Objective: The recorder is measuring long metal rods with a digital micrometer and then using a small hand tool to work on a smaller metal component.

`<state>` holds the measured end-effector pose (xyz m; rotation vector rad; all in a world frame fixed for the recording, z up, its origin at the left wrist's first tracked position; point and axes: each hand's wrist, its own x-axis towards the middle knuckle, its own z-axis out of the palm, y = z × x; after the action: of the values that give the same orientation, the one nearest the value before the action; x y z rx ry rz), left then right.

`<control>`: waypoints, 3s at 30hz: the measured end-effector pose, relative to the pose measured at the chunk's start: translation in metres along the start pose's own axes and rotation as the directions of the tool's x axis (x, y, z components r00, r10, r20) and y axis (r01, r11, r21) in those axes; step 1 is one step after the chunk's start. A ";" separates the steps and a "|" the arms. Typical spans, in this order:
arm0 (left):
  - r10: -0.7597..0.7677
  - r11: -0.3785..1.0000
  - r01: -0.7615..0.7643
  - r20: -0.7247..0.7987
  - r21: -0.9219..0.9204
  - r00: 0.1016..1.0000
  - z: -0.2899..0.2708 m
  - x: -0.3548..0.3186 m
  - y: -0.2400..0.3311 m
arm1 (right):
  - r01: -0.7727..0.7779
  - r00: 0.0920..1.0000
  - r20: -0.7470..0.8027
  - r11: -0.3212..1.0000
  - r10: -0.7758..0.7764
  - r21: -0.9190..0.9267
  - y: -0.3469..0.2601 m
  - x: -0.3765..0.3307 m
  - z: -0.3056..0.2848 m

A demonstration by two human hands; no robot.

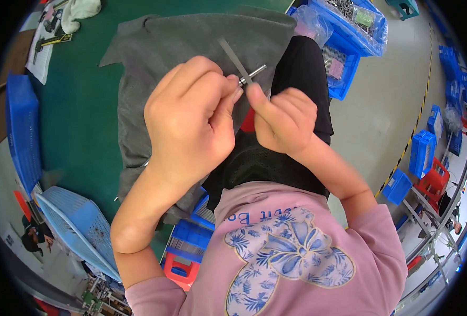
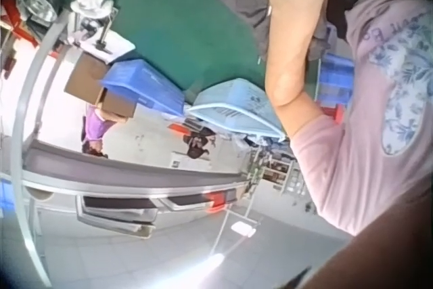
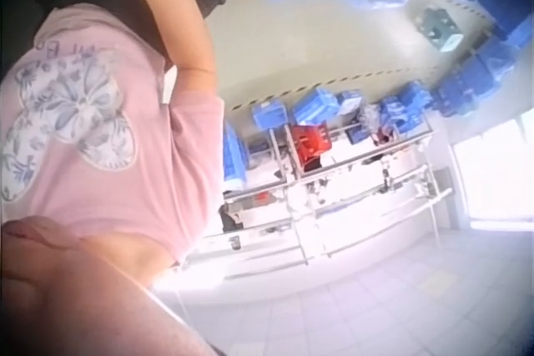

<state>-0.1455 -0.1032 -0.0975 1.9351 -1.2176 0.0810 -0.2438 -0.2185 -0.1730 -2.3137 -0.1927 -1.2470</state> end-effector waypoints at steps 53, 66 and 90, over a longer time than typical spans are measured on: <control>0.006 1.000 -0.006 -0.016 -0.012 1.000 0.002 0.000 -0.004 | -0.170 0.956 0.211 0.971 0.204 -0.169 -0.024 -0.002 -0.036; -0.001 1.000 0.001 -0.013 -0.005 1.000 0.001 0.001 -0.001 | -0.100 0.995 -0.023 0.992 0.099 -0.074 -0.007 0.008 -0.001; -0.004 1.000 0.004 -0.008 -0.014 1.000 0.003 0.001 -0.002 | -0.194 0.954 0.196 0.965 0.228 -0.176 -0.022 0.006 -0.032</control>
<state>-0.1444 -0.1061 -0.1002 1.9236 -1.2057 0.0778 -0.2722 -0.2154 -0.1458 -2.5251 0.0823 -0.9345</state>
